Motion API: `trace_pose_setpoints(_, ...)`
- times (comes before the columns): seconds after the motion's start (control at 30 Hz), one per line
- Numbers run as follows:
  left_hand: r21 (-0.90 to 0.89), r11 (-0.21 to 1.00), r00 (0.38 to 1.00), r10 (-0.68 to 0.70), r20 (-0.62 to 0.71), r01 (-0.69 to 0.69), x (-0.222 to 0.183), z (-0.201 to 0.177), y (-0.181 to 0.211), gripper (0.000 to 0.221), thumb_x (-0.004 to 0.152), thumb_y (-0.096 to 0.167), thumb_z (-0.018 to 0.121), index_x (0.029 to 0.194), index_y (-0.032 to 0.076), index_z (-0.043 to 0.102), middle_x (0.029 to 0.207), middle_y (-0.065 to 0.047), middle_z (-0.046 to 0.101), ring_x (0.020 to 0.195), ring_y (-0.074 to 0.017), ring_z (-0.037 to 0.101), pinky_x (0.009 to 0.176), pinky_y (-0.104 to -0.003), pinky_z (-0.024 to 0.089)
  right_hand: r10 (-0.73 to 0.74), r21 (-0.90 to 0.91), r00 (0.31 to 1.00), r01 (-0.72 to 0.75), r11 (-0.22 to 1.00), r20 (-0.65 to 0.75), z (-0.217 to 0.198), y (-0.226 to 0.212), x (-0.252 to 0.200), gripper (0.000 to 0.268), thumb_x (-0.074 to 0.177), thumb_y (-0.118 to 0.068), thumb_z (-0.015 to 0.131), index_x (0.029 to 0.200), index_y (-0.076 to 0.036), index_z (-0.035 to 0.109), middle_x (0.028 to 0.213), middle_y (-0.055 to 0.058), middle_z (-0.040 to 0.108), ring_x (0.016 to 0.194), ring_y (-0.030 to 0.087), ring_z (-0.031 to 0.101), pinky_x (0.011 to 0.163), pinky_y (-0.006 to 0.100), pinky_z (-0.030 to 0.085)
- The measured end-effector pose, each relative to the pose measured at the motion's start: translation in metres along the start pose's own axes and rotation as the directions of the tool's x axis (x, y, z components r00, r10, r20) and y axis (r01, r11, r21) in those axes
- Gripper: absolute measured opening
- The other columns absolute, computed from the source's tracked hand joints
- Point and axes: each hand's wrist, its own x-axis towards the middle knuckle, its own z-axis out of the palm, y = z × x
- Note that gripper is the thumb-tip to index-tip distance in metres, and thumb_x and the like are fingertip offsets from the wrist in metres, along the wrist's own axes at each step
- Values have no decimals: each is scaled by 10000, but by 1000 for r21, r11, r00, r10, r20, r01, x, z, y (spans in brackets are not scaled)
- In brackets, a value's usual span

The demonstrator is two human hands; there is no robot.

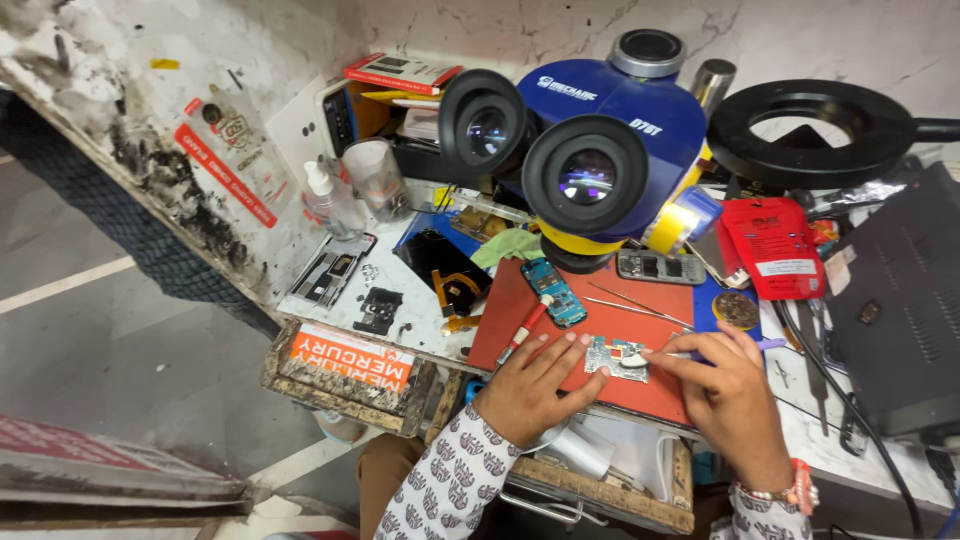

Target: The person repairs a mobile phone circuit board by cleaning it with a cloth and applying heat with a soldering iron and another handheld tool while the board sits on a workstation.

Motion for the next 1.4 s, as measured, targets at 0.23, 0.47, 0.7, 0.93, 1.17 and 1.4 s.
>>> trace_pose_setpoints(0.23, 0, 1000, 1000, -5, -2, 5, 1, 0, 0, 361, 1036, 236, 544, 1397, 211, 558, 1460, -174, 592, 1356, -304, 583, 1116, -518, 450, 39, 11, 999, -39, 999, -19, 0, -2, 2, 374, 763, 21, 683, 1016, -223, 814, 931, -13, 709, 962, 182, 668, 1134, 478, 381)
trace_pose_setpoints(0.47, -4, 1000, 1000, 4, -31, -4, 2, -2, 0, 354, 1045, 233, 543, 1398, 201, 553, 1450, -184, 601, 1349, -317, 595, 1117, -494, 458, -5, 0, 1000, 5, 1000, -12, 0, 1, 1, 362, 734, 16, 689, 974, -222, 819, 913, -25, 711, 960, 171, 674, 1156, 490, 351)
trace_pose_setpoints(0.7, 7, 1000, 1000, 3, -17, -3, 1, -2, 1, 372, 1017, 212, 539, 1388, 206, 556, 1422, -175, 607, 1340, -312, 589, 1109, -511, 449, -26, -5, 999, 26, 1000, -47, 4, 3, 2, 365, 733, 28, 678, 961, -221, 817, 912, -26, 708, 967, 173, 676, 1151, 488, 343)
trace_pose_setpoints(0.93, -36, 999, 1000, -2, 2, 2, 1, -2, 0, 393, 1003, 213, 538, 1396, 204, 553, 1439, -187, 591, 1360, -322, 574, 1112, -513, 442, 17, -15, 997, -18, 1000, -78, 1, -2, 2, 353, 760, 30, 664, 987, -198, 808, 942, -14, 711, 968, 189, 664, 1157, 484, 347)
trace_pose_setpoints(1.17, -24, 1000, 1000, 2, -25, -3, 1, -2, 0, 377, 1039, 204, 522, 1416, 195, 542, 1447, -189, 596, 1364, -320, 585, 1123, -498, 455, 26, -24, 998, -27, 999, -59, 1, -1, 1, 325, 791, 8, 667, 984, -214, 806, 918, -21, 709, 939, 176, 665, 1169, 483, 356)
trace_pose_setpoints(1.4, 7, 1000, 1000, -2, -25, 2, 1, -3, 1, 368, 1036, 207, 513, 1403, 208, 545, 1440, -174, 603, 1355, -313, 595, 1122, -501, 457, -9, 13, 1000, 9, 1000, -30, 3, 2, 0, 315, 767, -12, 672, 971, -205, 815, 922, -25, 723, 937, 171, 673, 1137, 487, 358)
